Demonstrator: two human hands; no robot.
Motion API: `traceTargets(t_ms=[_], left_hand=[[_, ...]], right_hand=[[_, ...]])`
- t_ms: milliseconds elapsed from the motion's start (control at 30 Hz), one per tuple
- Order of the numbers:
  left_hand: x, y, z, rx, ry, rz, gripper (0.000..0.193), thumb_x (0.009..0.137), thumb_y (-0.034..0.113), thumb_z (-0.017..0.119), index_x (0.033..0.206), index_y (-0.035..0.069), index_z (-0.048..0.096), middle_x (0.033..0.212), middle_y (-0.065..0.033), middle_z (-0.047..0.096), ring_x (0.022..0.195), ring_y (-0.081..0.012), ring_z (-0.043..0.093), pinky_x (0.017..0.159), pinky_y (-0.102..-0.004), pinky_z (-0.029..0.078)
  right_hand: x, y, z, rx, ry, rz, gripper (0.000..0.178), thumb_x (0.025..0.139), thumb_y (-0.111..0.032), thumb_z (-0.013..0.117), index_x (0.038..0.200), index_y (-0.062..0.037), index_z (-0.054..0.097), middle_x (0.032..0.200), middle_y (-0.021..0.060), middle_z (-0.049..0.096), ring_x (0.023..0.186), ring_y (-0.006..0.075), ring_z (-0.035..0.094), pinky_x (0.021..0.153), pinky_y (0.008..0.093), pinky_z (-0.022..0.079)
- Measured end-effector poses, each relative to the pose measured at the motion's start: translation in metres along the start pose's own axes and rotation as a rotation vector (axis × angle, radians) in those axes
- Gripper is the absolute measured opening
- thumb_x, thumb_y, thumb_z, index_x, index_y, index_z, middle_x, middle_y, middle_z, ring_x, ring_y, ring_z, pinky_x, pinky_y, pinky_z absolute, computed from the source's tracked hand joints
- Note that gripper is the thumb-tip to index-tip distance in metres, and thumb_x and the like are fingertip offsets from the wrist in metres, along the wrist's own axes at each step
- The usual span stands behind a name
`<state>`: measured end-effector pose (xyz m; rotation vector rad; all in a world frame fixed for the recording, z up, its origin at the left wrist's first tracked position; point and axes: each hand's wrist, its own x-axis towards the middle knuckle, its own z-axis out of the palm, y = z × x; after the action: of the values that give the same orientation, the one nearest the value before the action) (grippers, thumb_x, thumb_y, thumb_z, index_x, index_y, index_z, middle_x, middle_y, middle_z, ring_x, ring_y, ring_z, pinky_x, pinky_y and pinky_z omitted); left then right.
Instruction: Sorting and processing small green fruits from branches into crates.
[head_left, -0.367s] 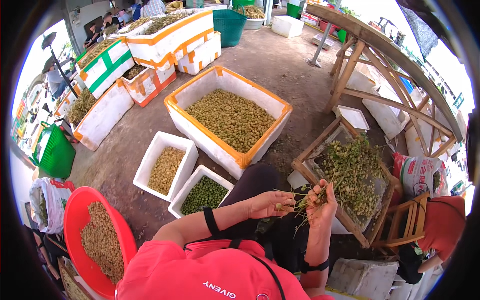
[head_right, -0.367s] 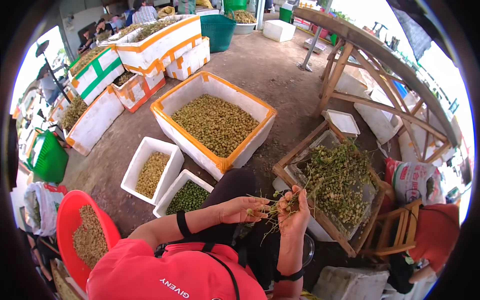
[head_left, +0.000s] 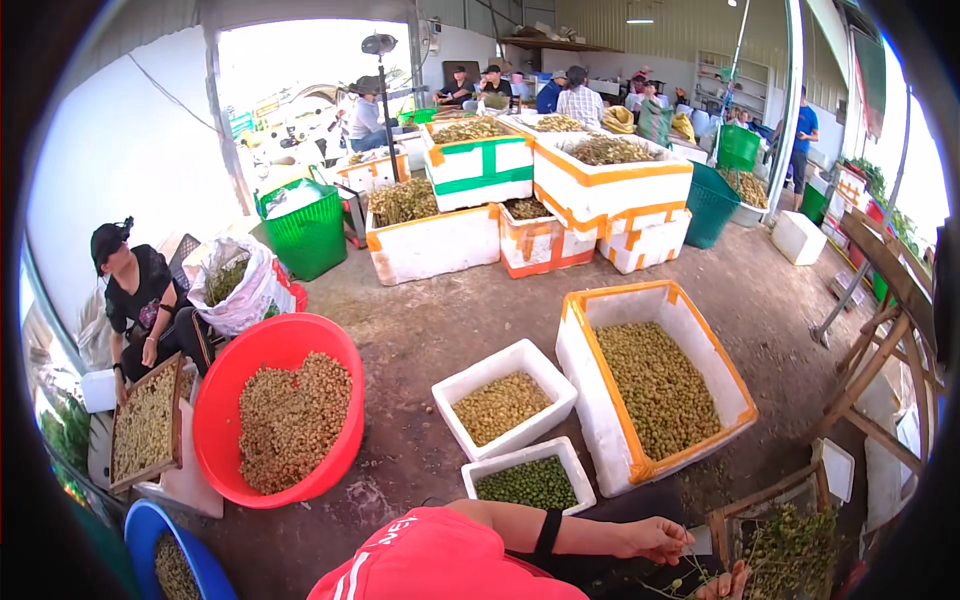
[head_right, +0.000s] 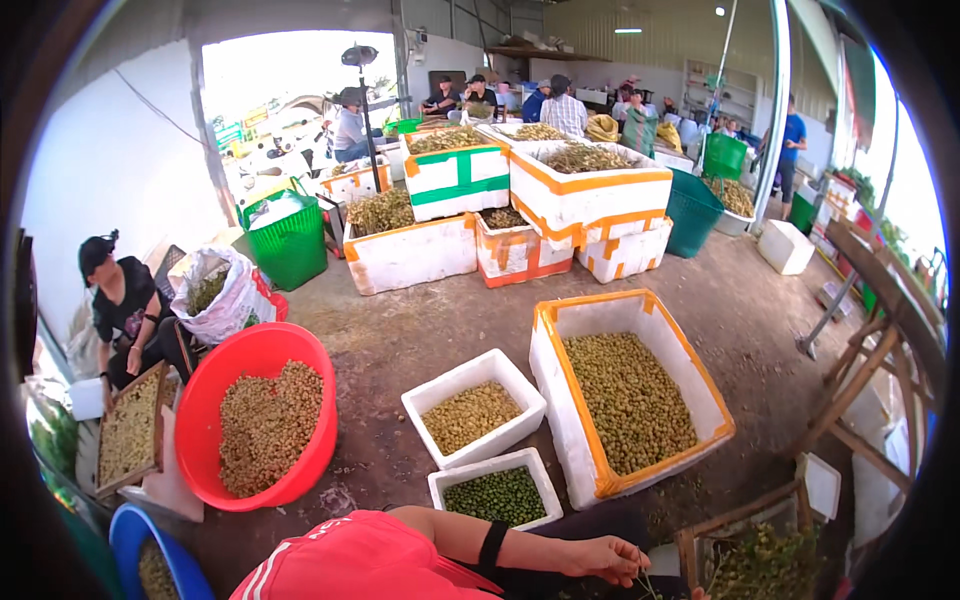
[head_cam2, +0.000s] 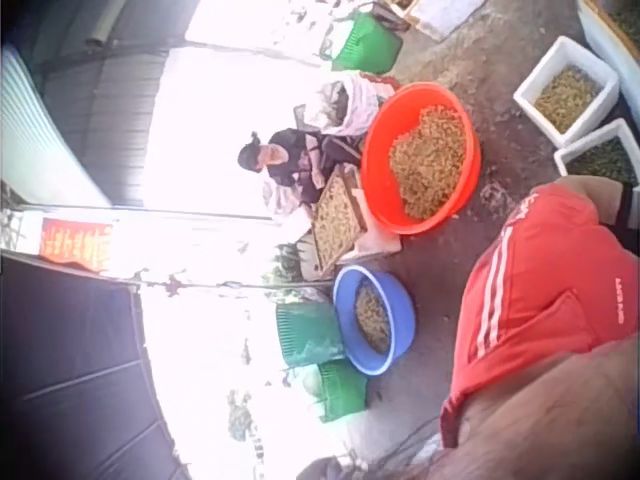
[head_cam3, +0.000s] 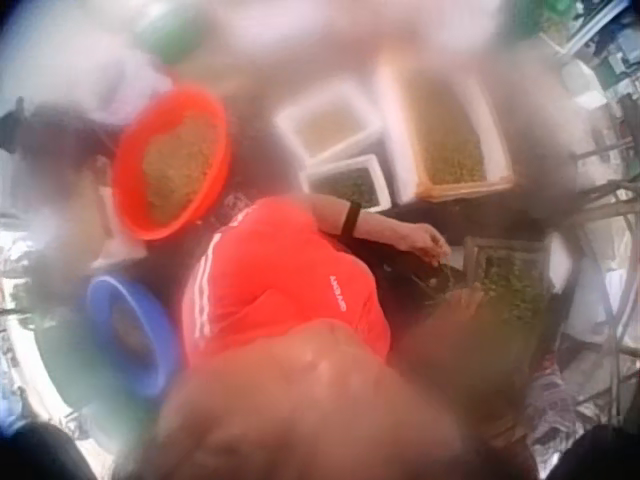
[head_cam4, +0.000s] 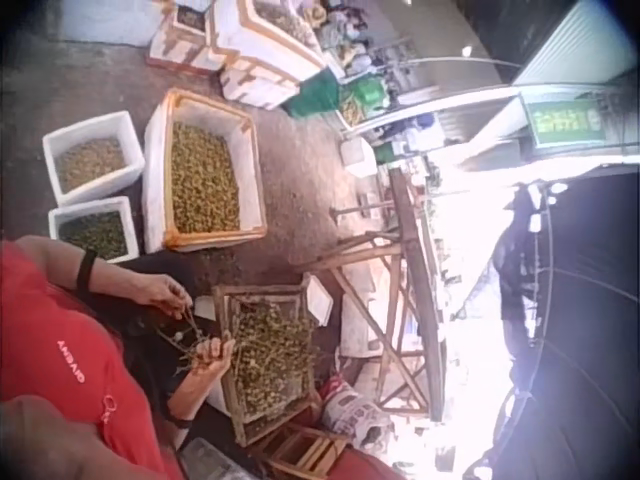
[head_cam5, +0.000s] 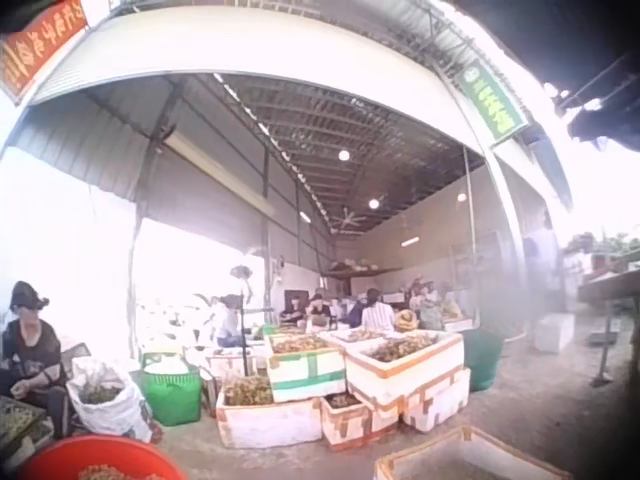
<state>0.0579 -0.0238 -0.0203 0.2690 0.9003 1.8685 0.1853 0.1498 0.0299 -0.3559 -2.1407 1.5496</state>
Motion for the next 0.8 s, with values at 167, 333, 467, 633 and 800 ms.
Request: traceTargets(t_ms=[167, 333, 467, 633, 800], left_hand=[[-0.007, 0.012, 0.005, 0.091, 0.006, 0.093, 0.021, 0.083, 0.02, 0.053, 0.102, 0.011, 0.052, 0.08, 0.0071, 0.053, 0.071, -0.0048, 0.056, 0.059, -0.017, 0.042], [-0.004, 0.009, 0.033, 0.771, 0.095, 0.767, 0.014, 0.077, 0.0, 0.05, 0.09, 0.001, 0.056, 0.085, -0.0064, 0.058, 0.076, -0.0146, 0.057, 0.065, -0.0248, 0.044], [-0.015, 0.018, 0.045, 0.815, 0.048, 0.833, 0.014, 0.075, -0.002, 0.052, 0.087, 0.001, 0.057, 0.082, -0.0107, 0.056, 0.077, -0.0214, 0.056, 0.068, -0.0272, 0.044], [-0.028, 0.028, 0.044, 0.942, 0.059, 0.903, 0.011, 0.077, 0.0, 0.051, 0.086, 0.001, 0.057, 0.079, -0.0102, 0.054, 0.076, -0.0233, 0.056, 0.067, -0.0289, 0.044], [-0.039, 0.032, 0.048, 0.844, 0.04, 0.763, 0.012, 0.077, 0.001, 0.051, 0.087, 0.003, 0.057, 0.079, -0.0089, 0.052, 0.074, -0.0241, 0.056, 0.064, -0.0303, 0.044]], right_hand=[[0.007, -0.062, 0.03, 0.478, -0.231, 0.336, 0.025, 0.085, -0.017, 0.043, 0.102, -0.0003, 0.051, 0.087, 0.0083, 0.054, 0.075, 0.0149, 0.053, 0.062, 0.0259, 0.043], [0.006, -0.069, 0.044, 0.507, -0.346, 0.458, 0.025, 0.085, -0.017, 0.043, 0.102, -0.0003, 0.051, 0.087, 0.0084, 0.054, 0.075, 0.0148, 0.053, 0.063, 0.0259, 0.043], [0.004, -0.07, 0.048, 0.503, -0.387, 0.519, 0.025, 0.085, -0.017, 0.043, 0.101, -0.0002, 0.051, 0.088, 0.0085, 0.054, 0.076, 0.0148, 0.053, 0.063, 0.0259, 0.043], [-0.001, -0.071, 0.053, 0.493, -0.42, 0.571, 0.024, 0.085, -0.017, 0.043, 0.101, -0.0002, 0.051, 0.088, 0.0086, 0.054, 0.076, 0.0147, 0.053, 0.064, 0.026, 0.043], [-0.007, -0.072, 0.056, 0.492, -0.452, 0.621, 0.024, 0.085, -0.016, 0.043, 0.101, -0.0002, 0.051, 0.088, 0.0086, 0.054, 0.077, 0.0146, 0.053, 0.064, 0.026, 0.043]])
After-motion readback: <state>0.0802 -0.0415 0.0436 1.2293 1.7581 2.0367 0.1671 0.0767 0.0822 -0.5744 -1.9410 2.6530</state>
